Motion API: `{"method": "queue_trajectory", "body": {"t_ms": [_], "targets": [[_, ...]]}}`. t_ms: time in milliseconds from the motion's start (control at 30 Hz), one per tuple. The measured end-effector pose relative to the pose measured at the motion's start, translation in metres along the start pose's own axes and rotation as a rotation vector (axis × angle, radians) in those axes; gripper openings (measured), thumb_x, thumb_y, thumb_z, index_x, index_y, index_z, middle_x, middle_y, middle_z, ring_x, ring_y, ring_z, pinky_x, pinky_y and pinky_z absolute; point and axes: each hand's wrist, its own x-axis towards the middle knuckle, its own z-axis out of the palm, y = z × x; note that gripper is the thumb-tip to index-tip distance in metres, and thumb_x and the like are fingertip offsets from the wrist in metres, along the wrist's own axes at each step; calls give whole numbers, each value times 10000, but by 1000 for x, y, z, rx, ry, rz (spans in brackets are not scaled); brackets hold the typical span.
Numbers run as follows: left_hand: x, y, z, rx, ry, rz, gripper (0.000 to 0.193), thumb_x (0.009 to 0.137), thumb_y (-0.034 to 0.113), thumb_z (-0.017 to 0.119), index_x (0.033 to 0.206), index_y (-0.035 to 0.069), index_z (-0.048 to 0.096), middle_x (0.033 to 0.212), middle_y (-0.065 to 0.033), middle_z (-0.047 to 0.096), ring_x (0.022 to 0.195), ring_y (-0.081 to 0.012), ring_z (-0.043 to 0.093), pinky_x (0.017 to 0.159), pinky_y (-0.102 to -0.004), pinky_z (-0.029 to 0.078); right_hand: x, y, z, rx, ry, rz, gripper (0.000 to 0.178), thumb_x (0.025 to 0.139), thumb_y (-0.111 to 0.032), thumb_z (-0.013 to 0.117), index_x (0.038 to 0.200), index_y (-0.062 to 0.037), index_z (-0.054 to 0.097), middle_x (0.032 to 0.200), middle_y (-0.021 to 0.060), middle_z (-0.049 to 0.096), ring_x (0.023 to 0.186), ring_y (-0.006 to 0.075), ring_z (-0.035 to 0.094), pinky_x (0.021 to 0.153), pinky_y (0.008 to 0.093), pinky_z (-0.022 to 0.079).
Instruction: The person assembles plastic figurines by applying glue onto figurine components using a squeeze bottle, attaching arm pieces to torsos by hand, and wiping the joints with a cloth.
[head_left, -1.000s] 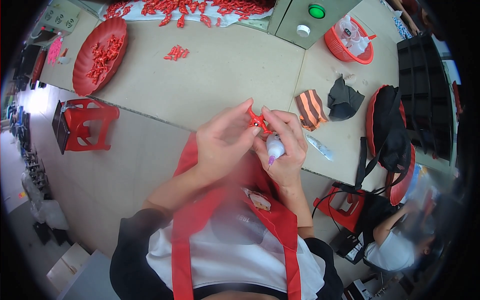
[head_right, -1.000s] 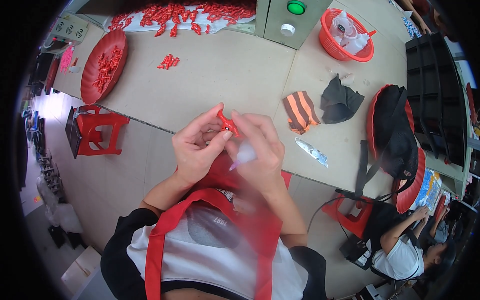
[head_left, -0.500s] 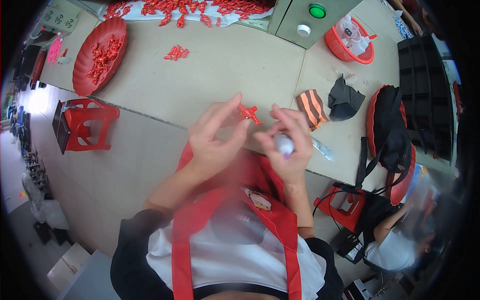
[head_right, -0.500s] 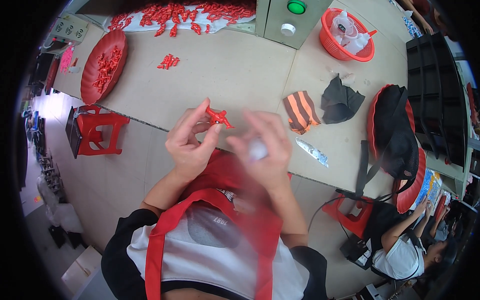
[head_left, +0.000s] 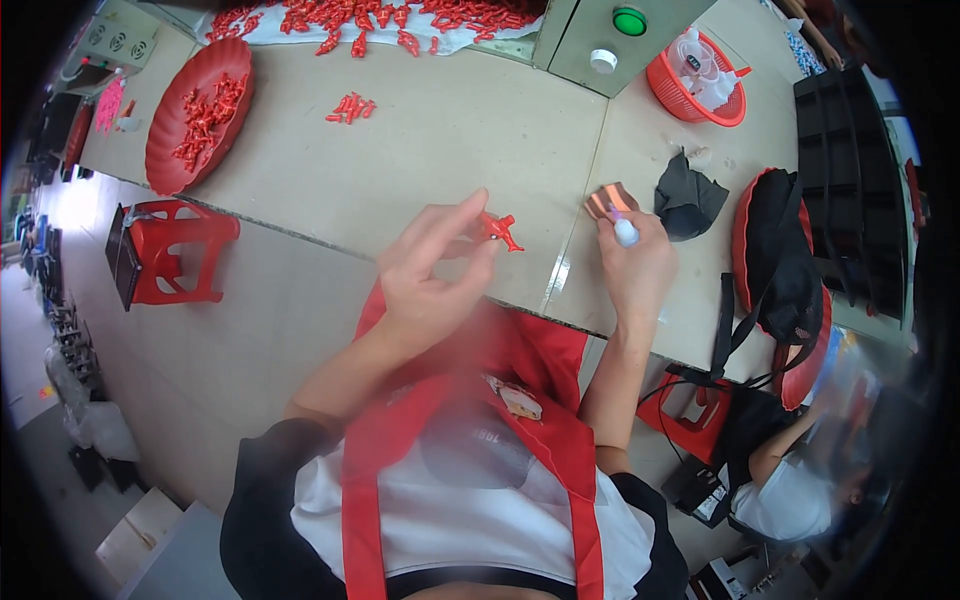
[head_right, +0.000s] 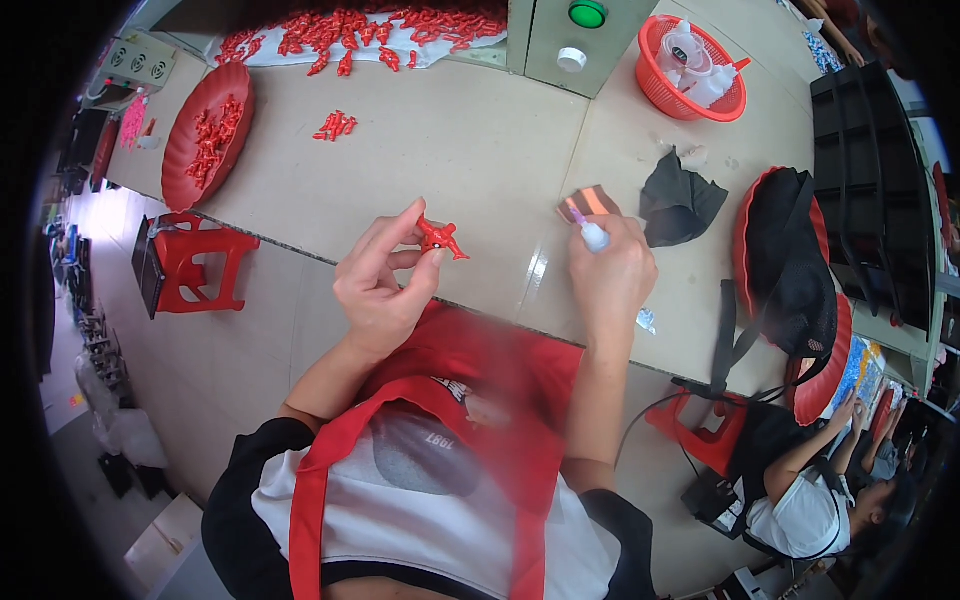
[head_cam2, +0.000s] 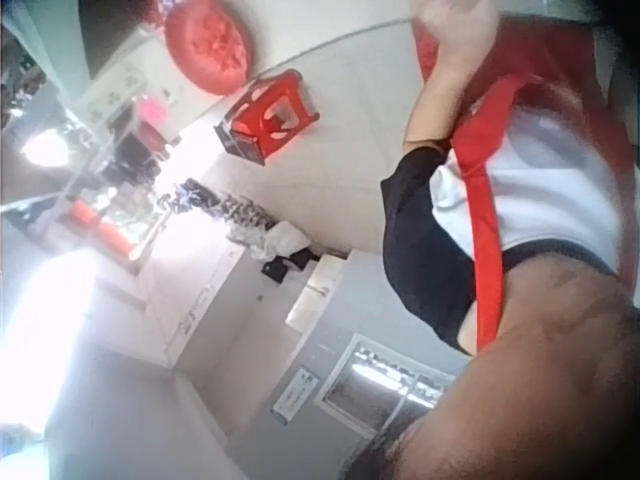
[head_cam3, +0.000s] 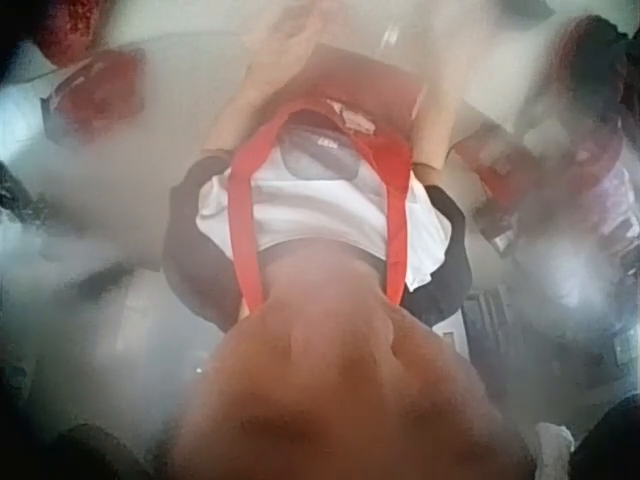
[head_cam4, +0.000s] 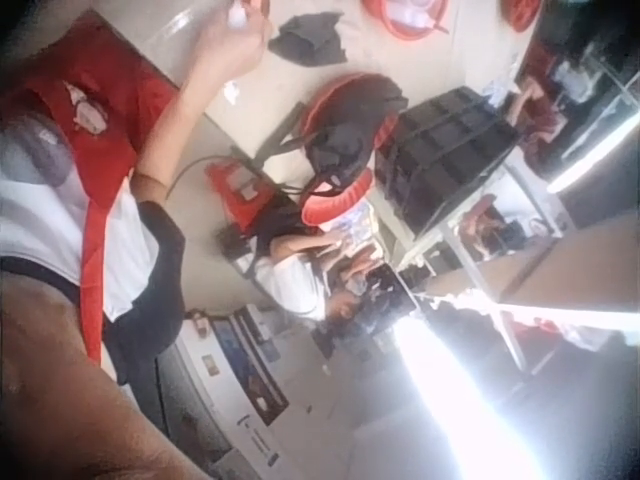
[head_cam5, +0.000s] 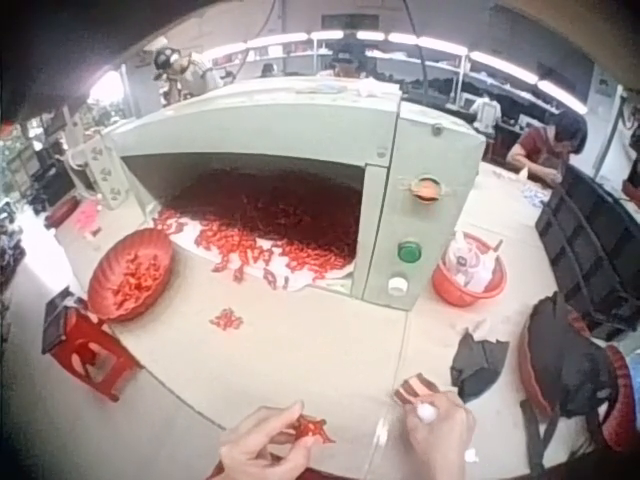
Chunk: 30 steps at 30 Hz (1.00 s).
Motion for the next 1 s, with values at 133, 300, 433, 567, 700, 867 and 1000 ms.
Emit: {"method": "queue_trajectory", "body": {"t_ms": [133, 300, 433, 567, 700, 867, 1000], "targets": [[-2, -4, 3, 17, -25, -3, 410, 687, -97, 605, 1085, -7, 570, 844, -95, 605, 716, -145, 619, 633, -246, 547, -6, -24, -21, 830, -241, 357, 93, 716, -21, 643, 808, -14, 636, 838, 62, 602, 667, 156, 590, 590, 282, 462], [-2, -4, 12, 139, -34, 116, 416, 640, -104, 617, 1046, -14, 587, 837, -106, 612, 678, -168, 621, 583, -252, 535, -17, -56, -12, 1002, -337, -213, 131, 673, 40, 665, 791, 8, 616, 846, 75, 606, 682, 123, 587, 620, 230, 482], [-2, -12, 12, 253, -43, 305, 454, 581, -118, 606, 1023, -13, 600, 787, -99, 615, 649, -196, 614, 522, -259, 507, -20, -64, -8, 1020, -389, -28, 143, 657, 44, 671, 778, 4, 606, 833, 73, 610, 692, 130, 595, 626, 228, 488], [-3, -18, 12, 232, -41, 376, 475, 560, -120, 590, 1021, -10, 603, 766, -105, 613, 627, -212, 606, 492, -264, 494, -20, -60, -15, 950, -404, 90, 124, 671, 47, 650, 766, -2, 587, 794, 71, 615, 658, 120, 596, 584, 233, 490], [-8, -15, 6, -134, -224, -53, 488, 673, -113, 576, 1144, 7, 545, 885, -111, 609, 730, -166, 614, 635, -250, 539, -15, -54, -27, 1225, -386, 213, 103, 725, 49, 620, 799, 3, 564, 763, 72, 616, 591, 102, 577, 498, 226, 466], [-3, -35, -3, -2102, -435, -989, 486, 782, 27, 620, 1241, 81, 470, 881, -35, 519, 716, -120, 530, 625, -188, 504, -2, -33, -28, 1124, -63, 225, 83, 766, 55, 596, 821, 22, 544, 758, 83, 619, 571, 92, 564, 459, 212, 440], [-11, -30, 9, -2302, -505, -919, 548, 756, 68, 675, 1256, 116, 456, 865, -4, 495, 716, -96, 524, 613, -138, 499, -3, -17, -9, 970, 14, 285, 83, 776, 44, 600, 829, 18, 542, 772, 79, 621, 565, 86, 555, 452, 207, 437]]}}
